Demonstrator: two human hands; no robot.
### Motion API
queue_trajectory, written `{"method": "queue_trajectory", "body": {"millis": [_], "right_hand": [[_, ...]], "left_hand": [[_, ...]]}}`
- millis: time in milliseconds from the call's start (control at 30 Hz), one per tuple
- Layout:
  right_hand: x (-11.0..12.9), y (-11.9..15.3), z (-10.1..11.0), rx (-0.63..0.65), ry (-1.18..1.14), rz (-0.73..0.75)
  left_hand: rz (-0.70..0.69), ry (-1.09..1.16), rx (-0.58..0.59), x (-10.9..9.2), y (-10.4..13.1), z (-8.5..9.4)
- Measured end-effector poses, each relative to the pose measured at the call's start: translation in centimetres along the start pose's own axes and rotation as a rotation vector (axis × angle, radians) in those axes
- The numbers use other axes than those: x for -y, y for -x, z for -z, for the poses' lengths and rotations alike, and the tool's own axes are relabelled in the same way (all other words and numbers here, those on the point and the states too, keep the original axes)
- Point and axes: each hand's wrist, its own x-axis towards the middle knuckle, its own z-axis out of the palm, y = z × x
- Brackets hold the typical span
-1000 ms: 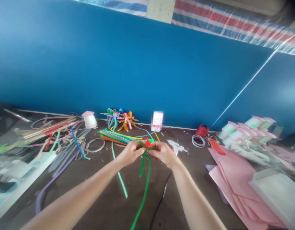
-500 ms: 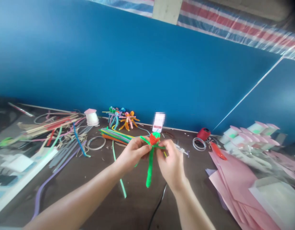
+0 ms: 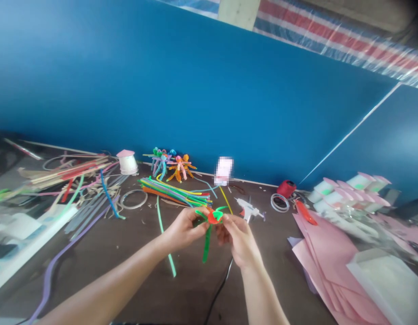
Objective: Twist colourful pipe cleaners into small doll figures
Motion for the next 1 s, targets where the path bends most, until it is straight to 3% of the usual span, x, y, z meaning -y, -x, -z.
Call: {"method": "queue_trajectory", "body": {"millis": [100, 333, 500, 600, 800, 1000], "right_hand": [[0.0, 0.0, 0.0, 0.028, -0.027, -0.040], [-1.4, -0.2, -0.6, 0.044, -0.243, -0.118], [-2.0, -0.2, -1.3, 0.034, -0.328, -0.169], [-2.2, -0.1, -1.6, -0.025, -0.242, -0.097], [-2.9, -0.3, -1.4, -0.168, 0.229, 0.156], [-4.1, -0.7, 0.0, -0.170, 0.273, 0.114]], "left_hand": [[0.032, 0.038, 0.011, 0.1, 0.2, -0.1], [0.287, 0.282, -0.111, 1.4, 0.7, -1.0], [0.335, 0.324, -0.191, 1.6, 1.0, -1.2], [0.351, 0.304, -0.262, 1.7, 1.1, -1.5], [0.363, 0.179, -0.386, 3.0, 1.2, -2.3], [0.512, 0.295, -0.239, 3.4, 1.3, -1.9]]}}
